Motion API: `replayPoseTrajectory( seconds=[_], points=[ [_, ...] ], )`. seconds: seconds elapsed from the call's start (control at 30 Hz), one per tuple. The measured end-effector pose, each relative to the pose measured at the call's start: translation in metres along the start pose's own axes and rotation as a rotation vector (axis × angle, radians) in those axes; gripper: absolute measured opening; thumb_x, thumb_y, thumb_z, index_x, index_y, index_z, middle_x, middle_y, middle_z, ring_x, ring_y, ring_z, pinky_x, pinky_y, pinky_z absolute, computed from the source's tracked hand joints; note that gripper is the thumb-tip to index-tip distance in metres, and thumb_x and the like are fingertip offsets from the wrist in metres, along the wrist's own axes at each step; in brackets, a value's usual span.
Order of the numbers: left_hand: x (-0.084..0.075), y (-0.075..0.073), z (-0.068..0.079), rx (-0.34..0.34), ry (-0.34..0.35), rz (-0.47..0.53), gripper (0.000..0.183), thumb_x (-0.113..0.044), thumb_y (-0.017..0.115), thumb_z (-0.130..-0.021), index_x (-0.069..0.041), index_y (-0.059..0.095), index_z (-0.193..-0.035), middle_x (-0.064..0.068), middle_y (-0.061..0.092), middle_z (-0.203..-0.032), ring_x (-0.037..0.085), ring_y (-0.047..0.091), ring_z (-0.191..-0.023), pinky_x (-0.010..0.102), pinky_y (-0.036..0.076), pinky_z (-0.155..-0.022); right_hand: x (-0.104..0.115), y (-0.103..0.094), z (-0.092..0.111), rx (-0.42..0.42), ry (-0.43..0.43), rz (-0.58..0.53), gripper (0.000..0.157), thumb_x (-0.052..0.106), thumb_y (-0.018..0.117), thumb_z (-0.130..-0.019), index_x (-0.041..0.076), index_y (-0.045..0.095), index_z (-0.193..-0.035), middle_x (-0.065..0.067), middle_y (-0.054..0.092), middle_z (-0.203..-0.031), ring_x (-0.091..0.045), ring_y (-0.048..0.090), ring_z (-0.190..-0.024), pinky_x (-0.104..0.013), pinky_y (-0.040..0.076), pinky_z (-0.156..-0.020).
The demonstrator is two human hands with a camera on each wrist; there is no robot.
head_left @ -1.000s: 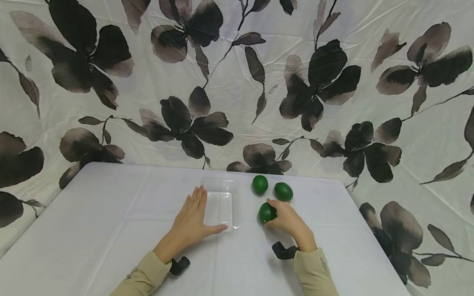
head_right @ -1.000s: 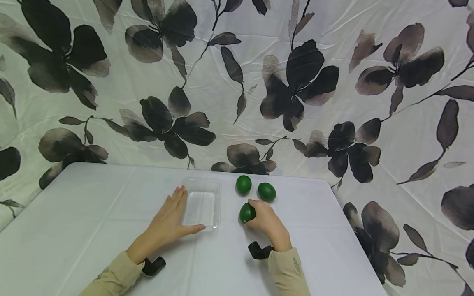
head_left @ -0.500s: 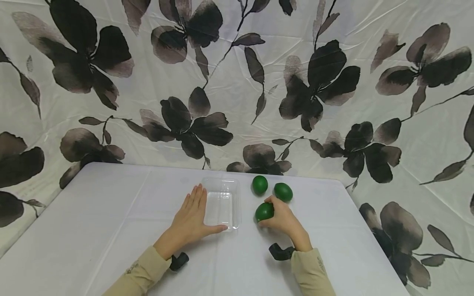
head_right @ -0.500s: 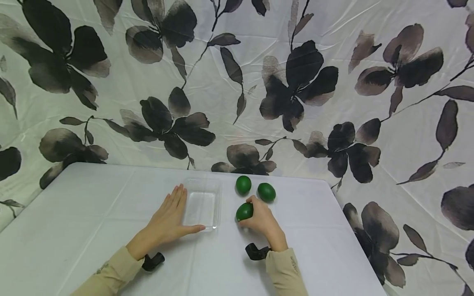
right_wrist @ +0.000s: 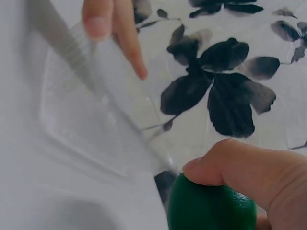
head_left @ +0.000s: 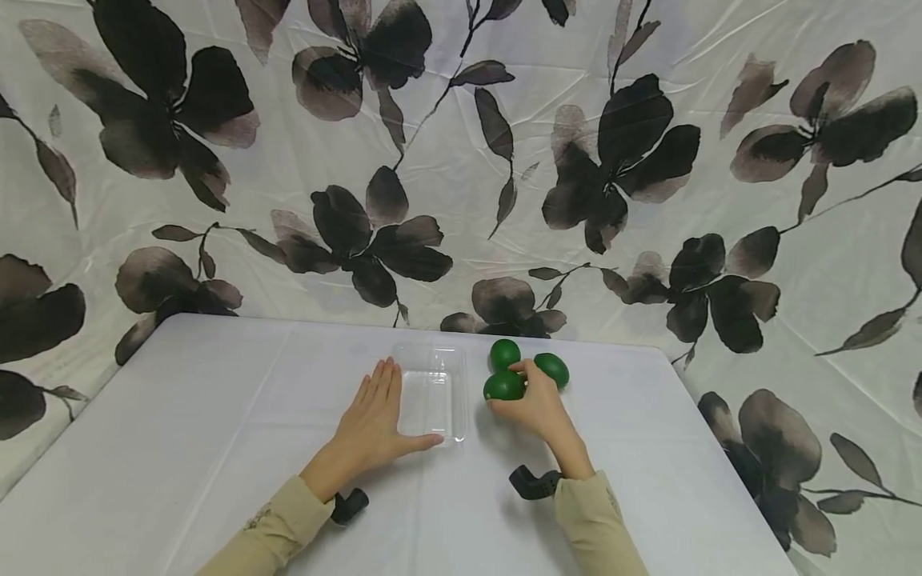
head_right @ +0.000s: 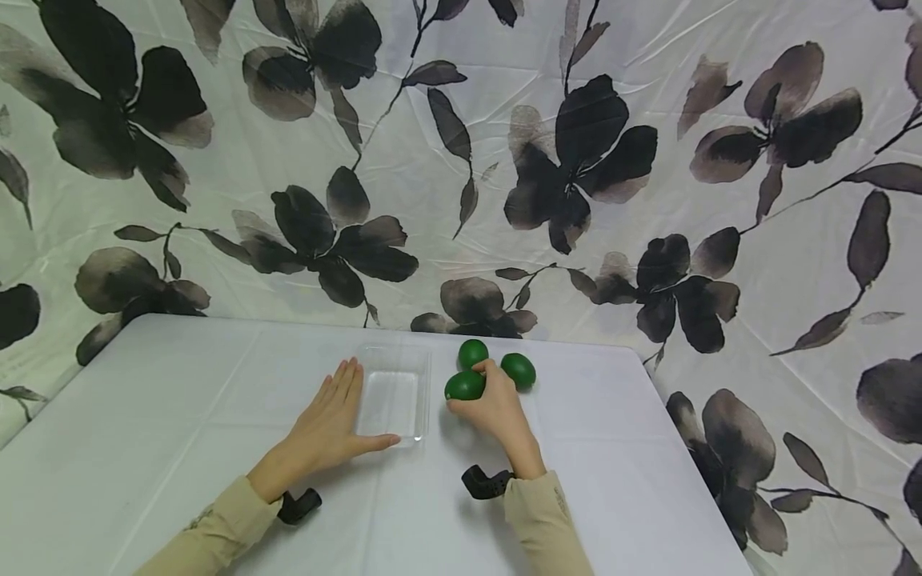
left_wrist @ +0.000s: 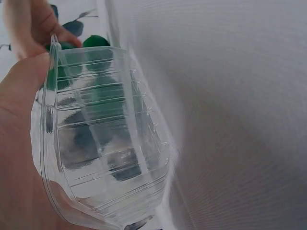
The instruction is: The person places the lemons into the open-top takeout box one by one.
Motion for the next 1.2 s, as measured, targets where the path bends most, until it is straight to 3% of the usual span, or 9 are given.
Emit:
replayPoseTrajectory(
  seconds=[0.37, 0.63, 0.97, 1.2],
  points=[
    [0.000, -0.001, 0.001, 0.023, -0.019, 0.022, 0.133, -0.085, 0.059, -0.072, 0.013, 0.017, -0.152, 0.029, 0.012, -0.161, 0.040, 0.008, -0.150, 0.052, 0.012, -0.120, 0.054, 0.002, -0.028, -0.028, -0.032, -0.013, 0.068, 0.032, 0.082, -0.076, 0.003, 0.054, -0.129, -0.017, 0.062, -0.121, -0.031, 0.061, -0.103, -0.047, 0.054, -0.085],
    [-0.002, -0.002, 0.002, 0.036, -0.015, 0.029, 0.132, -0.084, 0.059, -0.073, 0.013, 0.016, -0.152, 0.028, 0.009, -0.161, 0.039, 0.005, -0.150, 0.052, 0.011, -0.120, 0.080, 0.019, -0.047, 0.004, -0.046, -0.021, 0.068, 0.034, 0.081, -0.077, 0.000, 0.054, -0.129, -0.017, 0.063, -0.116, -0.030, 0.063, -0.097, -0.043, 0.056, -0.079],
    [-0.002, -0.002, 0.001, 0.028, 0.007, 0.011, 0.131, -0.082, 0.060, -0.074, 0.014, 0.018, -0.151, 0.030, 0.011, -0.160, 0.041, 0.007, -0.150, 0.054, 0.012, -0.120, 0.088, 0.056, -0.061, 0.113, -0.008, 0.063, 0.070, 0.040, 0.085, -0.075, -0.001, 0.056, -0.124, -0.018, 0.063, -0.120, -0.031, 0.062, -0.105, -0.041, 0.053, -0.087],
    [-0.001, -0.001, 0.001, 0.043, 0.020, 0.006, 0.125, -0.070, 0.069, -0.076, 0.015, 0.016, -0.151, 0.031, 0.009, -0.160, 0.041, 0.006, -0.150, 0.054, 0.011, -0.120, 0.083, 0.082, -0.069, 0.203, 0.049, 0.151, 0.065, 0.039, 0.091, -0.068, 0.000, 0.064, -0.113, -0.013, 0.066, -0.108, -0.028, 0.063, -0.092, -0.038, 0.054, -0.080]
  ],
)
Point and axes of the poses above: each hand's wrist, its own z-axis away from the middle knuckle, its own y-axis out of the palm, x = y × z, the point moved 5 cm from there along -z, towards the middle knuckle
